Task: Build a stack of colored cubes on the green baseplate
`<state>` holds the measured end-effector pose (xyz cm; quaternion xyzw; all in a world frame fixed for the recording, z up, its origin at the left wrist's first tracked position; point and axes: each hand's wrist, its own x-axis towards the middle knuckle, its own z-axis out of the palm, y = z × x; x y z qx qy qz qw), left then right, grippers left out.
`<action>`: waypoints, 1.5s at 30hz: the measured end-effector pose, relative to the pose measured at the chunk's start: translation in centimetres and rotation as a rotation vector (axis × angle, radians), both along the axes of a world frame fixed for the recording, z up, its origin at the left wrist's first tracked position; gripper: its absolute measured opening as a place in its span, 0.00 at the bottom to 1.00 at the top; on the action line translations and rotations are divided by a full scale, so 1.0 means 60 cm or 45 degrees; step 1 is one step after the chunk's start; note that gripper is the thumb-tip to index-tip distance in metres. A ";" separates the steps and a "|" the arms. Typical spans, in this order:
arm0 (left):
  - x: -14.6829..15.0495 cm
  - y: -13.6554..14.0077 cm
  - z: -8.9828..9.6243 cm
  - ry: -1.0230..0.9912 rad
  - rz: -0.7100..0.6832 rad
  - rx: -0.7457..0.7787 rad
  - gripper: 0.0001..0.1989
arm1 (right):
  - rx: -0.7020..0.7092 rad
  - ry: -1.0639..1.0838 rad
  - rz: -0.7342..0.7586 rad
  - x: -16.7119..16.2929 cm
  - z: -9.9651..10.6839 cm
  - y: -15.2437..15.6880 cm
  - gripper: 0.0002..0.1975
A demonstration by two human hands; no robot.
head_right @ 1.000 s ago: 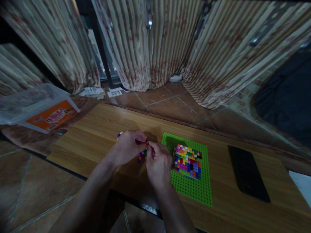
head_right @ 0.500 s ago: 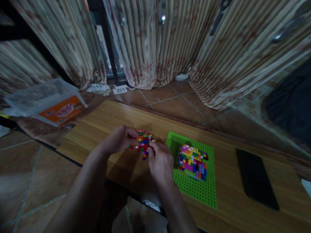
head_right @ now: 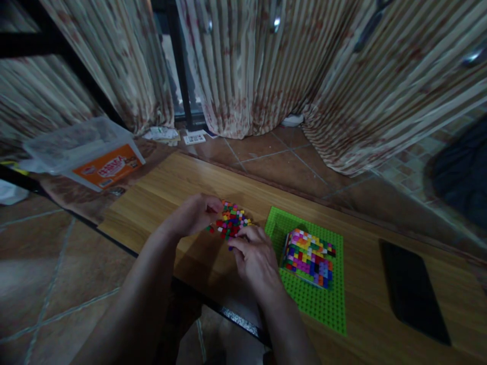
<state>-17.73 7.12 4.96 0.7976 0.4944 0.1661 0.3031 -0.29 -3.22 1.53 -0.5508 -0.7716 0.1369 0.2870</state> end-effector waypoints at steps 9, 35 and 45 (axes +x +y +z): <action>0.001 0.001 -0.002 -0.219 -0.028 -0.022 0.08 | -0.049 -0.089 0.000 -0.010 0.008 0.004 0.07; 0.071 -0.033 0.019 -0.386 -0.289 -0.226 0.08 | -0.158 0.802 -0.560 0.007 0.011 0.004 0.12; 0.088 -0.041 0.025 -0.174 -0.153 -0.077 0.10 | -0.131 0.619 -0.715 0.002 0.003 0.010 0.11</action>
